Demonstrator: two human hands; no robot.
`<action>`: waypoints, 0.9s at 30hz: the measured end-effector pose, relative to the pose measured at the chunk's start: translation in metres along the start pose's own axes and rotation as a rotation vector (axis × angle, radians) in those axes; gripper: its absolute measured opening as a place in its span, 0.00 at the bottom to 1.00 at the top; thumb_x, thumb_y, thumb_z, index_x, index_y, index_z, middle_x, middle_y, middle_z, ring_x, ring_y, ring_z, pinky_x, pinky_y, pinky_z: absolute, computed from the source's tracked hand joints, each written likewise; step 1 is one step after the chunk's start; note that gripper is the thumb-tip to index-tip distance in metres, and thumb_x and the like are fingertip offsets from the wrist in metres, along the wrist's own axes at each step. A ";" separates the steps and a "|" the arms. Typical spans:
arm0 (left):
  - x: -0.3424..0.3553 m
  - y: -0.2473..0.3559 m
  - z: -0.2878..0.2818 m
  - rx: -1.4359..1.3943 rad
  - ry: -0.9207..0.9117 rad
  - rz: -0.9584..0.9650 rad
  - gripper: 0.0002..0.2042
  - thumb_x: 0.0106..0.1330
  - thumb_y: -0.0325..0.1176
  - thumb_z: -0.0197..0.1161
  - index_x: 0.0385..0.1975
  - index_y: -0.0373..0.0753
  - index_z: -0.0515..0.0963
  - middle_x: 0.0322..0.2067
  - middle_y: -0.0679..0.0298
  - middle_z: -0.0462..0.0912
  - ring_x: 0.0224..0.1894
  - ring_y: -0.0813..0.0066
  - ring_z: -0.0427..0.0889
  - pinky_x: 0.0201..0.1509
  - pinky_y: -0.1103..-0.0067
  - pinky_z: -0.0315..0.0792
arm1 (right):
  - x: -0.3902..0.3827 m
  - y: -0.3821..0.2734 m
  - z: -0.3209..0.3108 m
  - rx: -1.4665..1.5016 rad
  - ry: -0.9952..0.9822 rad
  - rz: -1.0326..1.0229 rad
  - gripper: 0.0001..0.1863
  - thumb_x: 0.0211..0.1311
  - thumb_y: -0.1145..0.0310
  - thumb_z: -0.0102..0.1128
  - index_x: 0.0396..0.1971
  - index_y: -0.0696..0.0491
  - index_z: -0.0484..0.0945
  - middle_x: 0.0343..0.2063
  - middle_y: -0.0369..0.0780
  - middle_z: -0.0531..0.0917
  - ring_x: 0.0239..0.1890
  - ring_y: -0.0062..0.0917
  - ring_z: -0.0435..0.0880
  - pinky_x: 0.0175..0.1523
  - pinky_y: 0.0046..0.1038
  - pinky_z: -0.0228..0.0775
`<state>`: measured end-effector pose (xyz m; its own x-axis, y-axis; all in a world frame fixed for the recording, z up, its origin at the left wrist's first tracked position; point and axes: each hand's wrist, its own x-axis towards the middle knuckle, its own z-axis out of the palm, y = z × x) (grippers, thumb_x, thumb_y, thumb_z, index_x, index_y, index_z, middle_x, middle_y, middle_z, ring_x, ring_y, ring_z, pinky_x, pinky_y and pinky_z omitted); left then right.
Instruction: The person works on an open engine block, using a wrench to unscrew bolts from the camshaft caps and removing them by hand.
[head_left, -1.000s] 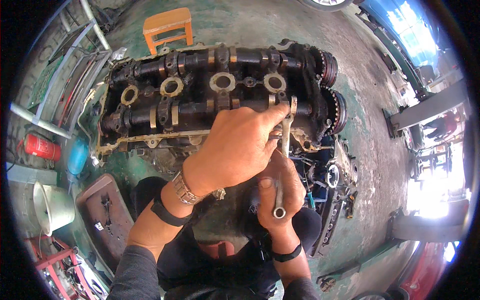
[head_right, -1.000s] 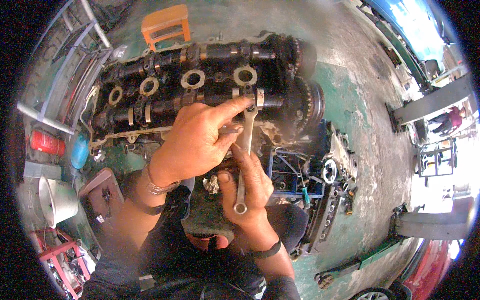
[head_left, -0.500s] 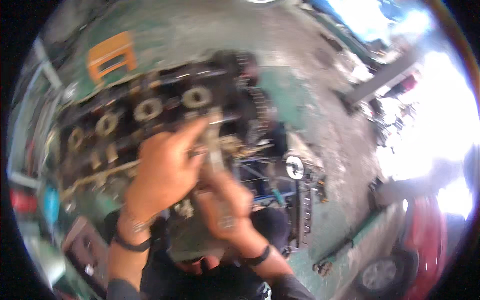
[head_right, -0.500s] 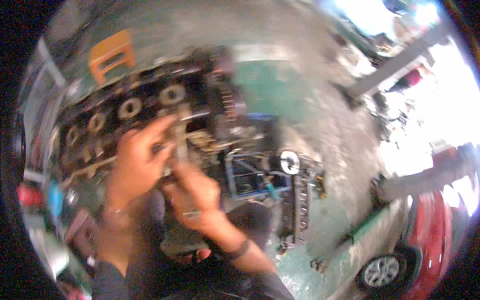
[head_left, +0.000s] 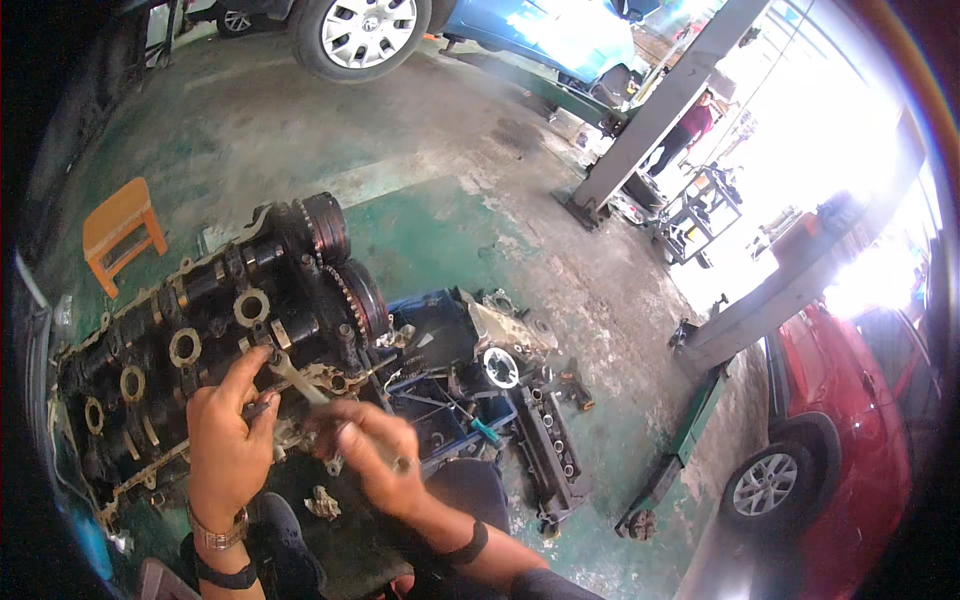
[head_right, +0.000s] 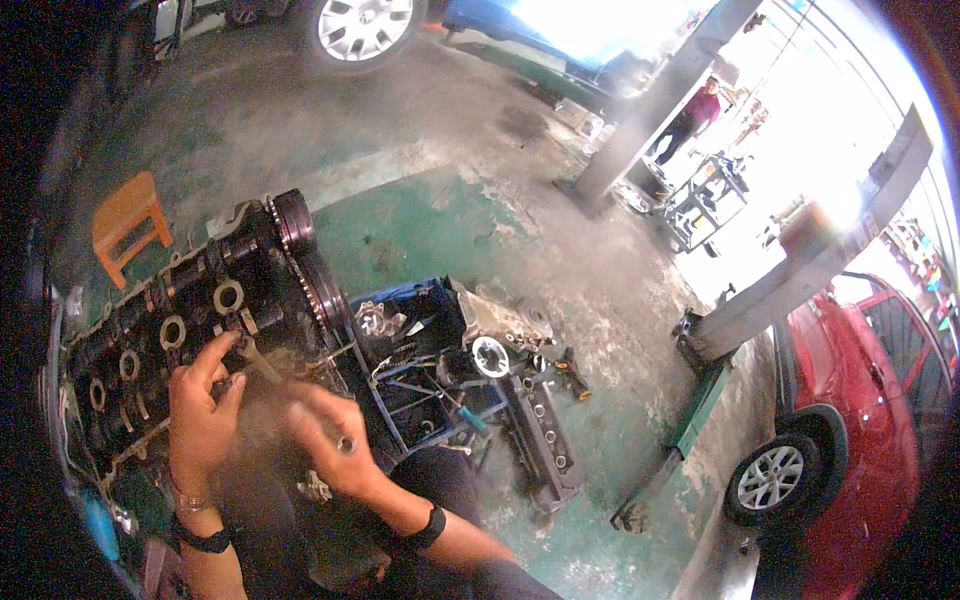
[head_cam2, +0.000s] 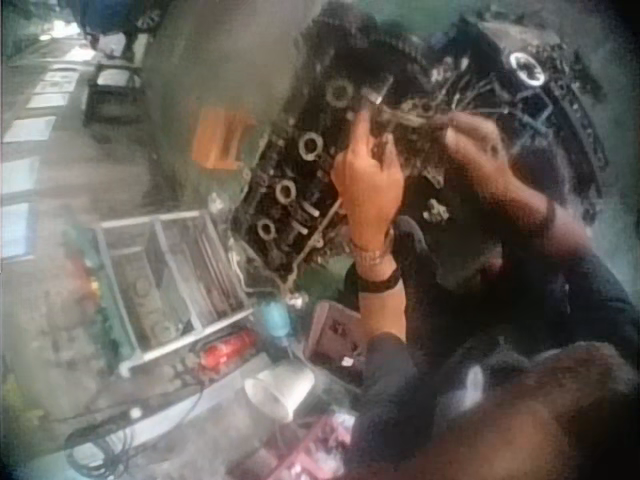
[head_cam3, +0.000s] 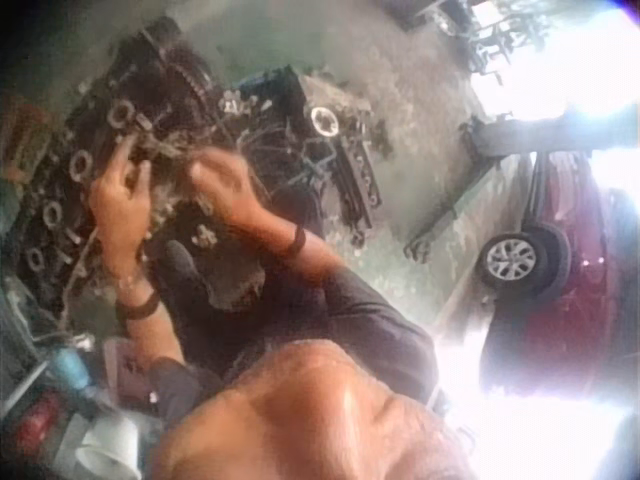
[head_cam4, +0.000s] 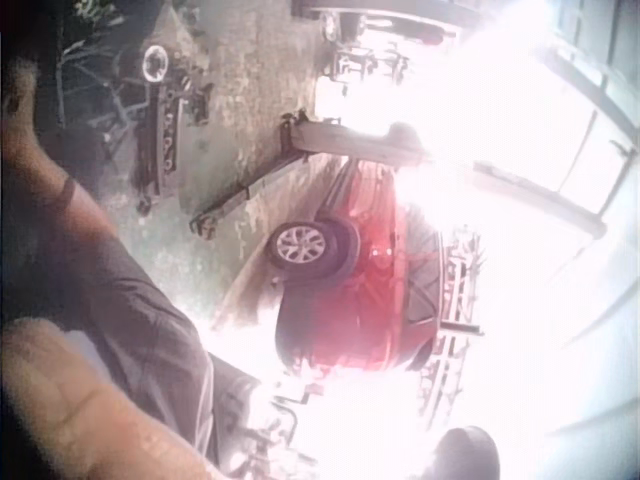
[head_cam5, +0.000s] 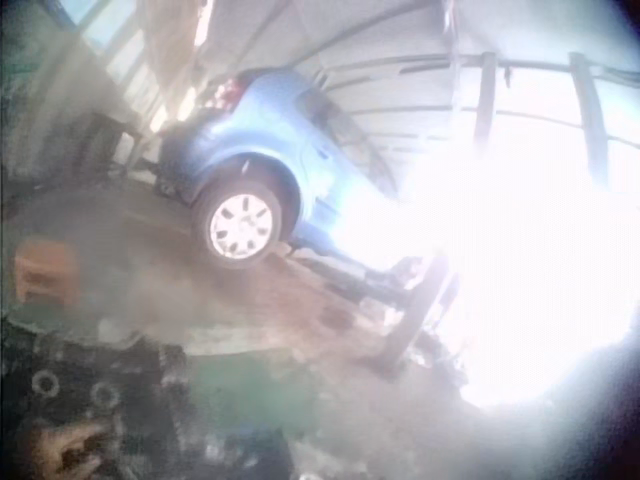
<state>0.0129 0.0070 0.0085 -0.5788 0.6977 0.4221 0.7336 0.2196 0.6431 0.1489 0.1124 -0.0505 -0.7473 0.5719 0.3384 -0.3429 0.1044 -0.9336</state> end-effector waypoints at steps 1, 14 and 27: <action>0.001 0.001 0.000 -0.020 -0.015 -0.028 0.21 0.54 0.20 0.63 0.51 0.35 0.76 0.20 0.48 0.75 0.21 0.53 0.75 0.27 0.67 0.65 | -0.001 0.002 0.004 -0.089 -0.025 -0.093 0.18 0.68 0.65 0.53 0.47 0.66 0.75 0.32 0.44 0.82 0.31 0.25 0.81 0.38 0.28 0.74; 0.000 0.004 -0.003 -0.060 -0.029 -0.048 0.22 0.52 0.18 0.63 0.50 0.34 0.75 0.21 0.47 0.75 0.23 0.50 0.77 0.27 0.69 0.68 | 0.006 0.001 -0.009 0.259 0.105 0.248 0.21 0.70 0.61 0.50 0.49 0.66 0.74 0.39 0.47 0.83 0.32 0.25 0.80 0.40 0.25 0.74; -0.001 -0.001 -0.002 -0.023 -0.004 0.004 0.23 0.52 0.19 0.64 0.51 0.35 0.75 0.23 0.47 0.77 0.24 0.49 0.77 0.28 0.67 0.68 | 0.003 0.004 -0.003 0.105 0.050 0.156 0.21 0.69 0.60 0.51 0.47 0.65 0.75 0.37 0.48 0.84 0.31 0.24 0.81 0.38 0.25 0.74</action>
<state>0.0124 0.0049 0.0089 -0.5746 0.7012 0.4221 0.7275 0.2014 0.6559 0.1474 0.1167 -0.0534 -0.7677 0.6145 0.1818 -0.2845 -0.0727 -0.9559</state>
